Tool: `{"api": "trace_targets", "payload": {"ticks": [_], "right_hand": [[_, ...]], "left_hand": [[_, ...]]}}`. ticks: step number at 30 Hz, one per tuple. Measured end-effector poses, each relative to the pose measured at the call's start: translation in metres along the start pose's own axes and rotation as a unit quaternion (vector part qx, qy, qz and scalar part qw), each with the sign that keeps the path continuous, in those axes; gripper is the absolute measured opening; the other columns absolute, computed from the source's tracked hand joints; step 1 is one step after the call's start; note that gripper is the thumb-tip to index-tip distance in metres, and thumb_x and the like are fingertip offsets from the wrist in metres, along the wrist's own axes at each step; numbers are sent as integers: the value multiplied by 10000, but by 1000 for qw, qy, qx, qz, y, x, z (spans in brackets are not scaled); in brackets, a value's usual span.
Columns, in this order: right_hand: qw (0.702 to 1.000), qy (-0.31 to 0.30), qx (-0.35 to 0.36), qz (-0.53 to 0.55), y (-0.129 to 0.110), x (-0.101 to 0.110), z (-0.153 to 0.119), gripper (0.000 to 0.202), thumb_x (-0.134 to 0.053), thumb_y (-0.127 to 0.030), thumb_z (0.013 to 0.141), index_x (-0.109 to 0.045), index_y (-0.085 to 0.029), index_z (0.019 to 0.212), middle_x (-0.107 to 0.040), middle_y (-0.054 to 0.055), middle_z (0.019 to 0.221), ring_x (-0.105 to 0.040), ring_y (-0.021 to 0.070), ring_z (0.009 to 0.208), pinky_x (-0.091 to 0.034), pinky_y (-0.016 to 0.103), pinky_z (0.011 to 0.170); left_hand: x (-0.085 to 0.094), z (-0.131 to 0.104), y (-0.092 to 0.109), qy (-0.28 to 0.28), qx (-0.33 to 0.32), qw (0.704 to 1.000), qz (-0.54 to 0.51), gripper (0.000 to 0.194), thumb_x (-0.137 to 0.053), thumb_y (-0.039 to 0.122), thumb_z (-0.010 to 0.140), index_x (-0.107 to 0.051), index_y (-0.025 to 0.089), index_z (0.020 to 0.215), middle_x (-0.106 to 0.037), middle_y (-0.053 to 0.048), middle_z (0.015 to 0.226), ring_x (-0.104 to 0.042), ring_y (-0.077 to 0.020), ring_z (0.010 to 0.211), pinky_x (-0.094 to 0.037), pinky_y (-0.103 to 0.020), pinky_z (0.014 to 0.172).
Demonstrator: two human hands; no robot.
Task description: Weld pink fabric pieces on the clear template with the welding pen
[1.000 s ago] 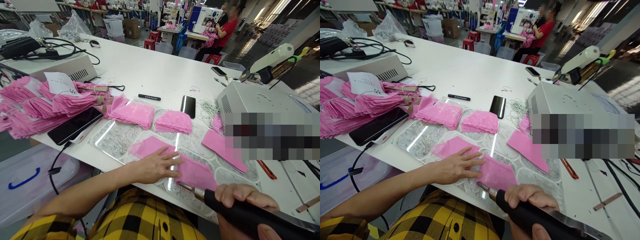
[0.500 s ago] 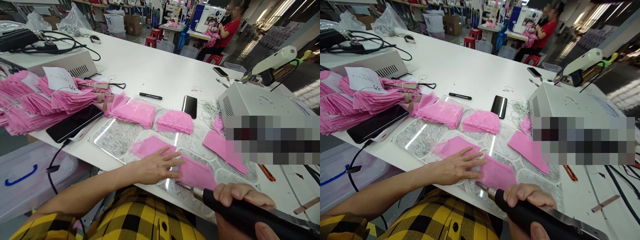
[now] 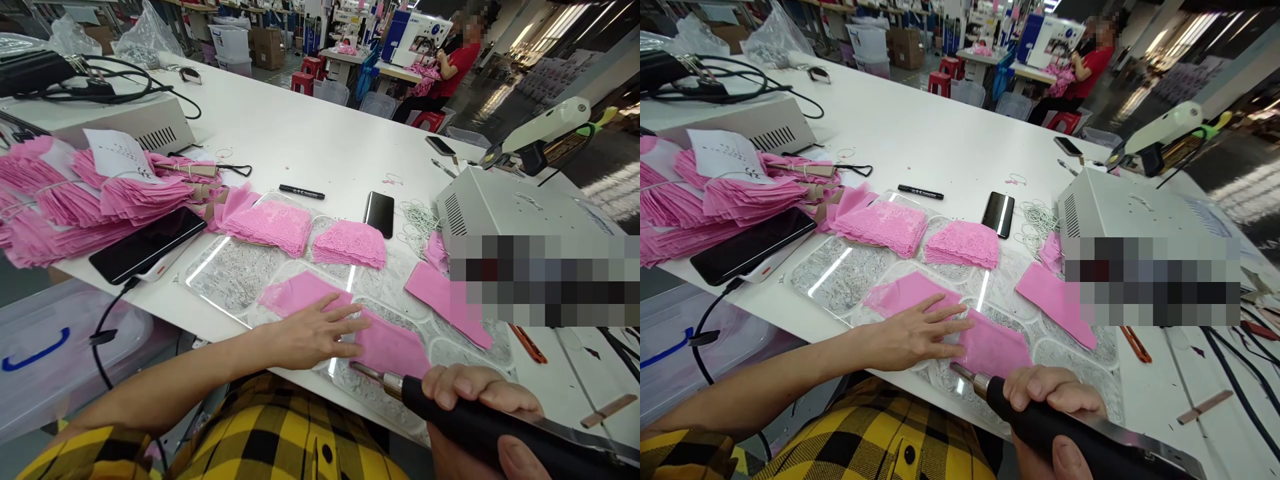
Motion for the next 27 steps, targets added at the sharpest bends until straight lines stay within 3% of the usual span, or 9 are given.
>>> {"api": "trace_targets", "payload": {"ticks": [6,12,15,20,27], "right_hand": [[1000,-23,-3,-5,1,2,2,124,-535,-285,723,-602,-208,795,-528,-7,677,-490,134,499,-440,325,439],[999,22,-17,-25,1,4,-1,140,-594,-354,705,-591,-240,785,-485,-6,697,-465,145,512,-446,351,455],[998,47,-35,-24,4,4,-3,184,-635,-394,700,-584,-244,794,-477,-8,728,-465,144,533,-453,361,475],[999,21,-23,-16,9,-9,0,177,-589,-373,693,-586,-224,788,-510,-7,717,-481,143,516,-455,362,463],[1000,8,-6,-3,6,-24,5,156,-536,-304,678,-585,-197,781,-520,-2,703,-497,139,508,-453,347,449]], "left_hand": [[2,0,-2,-15,7,1000,-17,353,-538,91,919,-624,232,1231,-436,-99,1493,-316,-293,1432,-282,-522,1149],[27,-21,-23,-29,85,993,-73,452,-463,6,871,-607,174,1266,-469,-62,1474,-294,-234,1446,-208,-476,1199],[34,-37,-28,-42,99,990,-90,379,-449,95,925,-619,168,1256,-512,-59,1439,-314,-237,1438,-150,-480,1215],[28,-52,-31,-45,107,991,-68,354,-450,328,1004,-584,209,1309,-488,-67,1458,-312,-250,1438,-110,-480,1218],[22,-62,-31,-34,113,993,-13,421,-465,419,999,-516,226,1370,-437,-75,1496,-328,-259,1429,-115,-500,1210]]}}
Point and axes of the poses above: each hand's wrist, its own z-axis towards the middle knuckle, its own x-axis out of the back of the hand, y = z × x, the point moved 6 cm from there along z, towards the middle knuckle
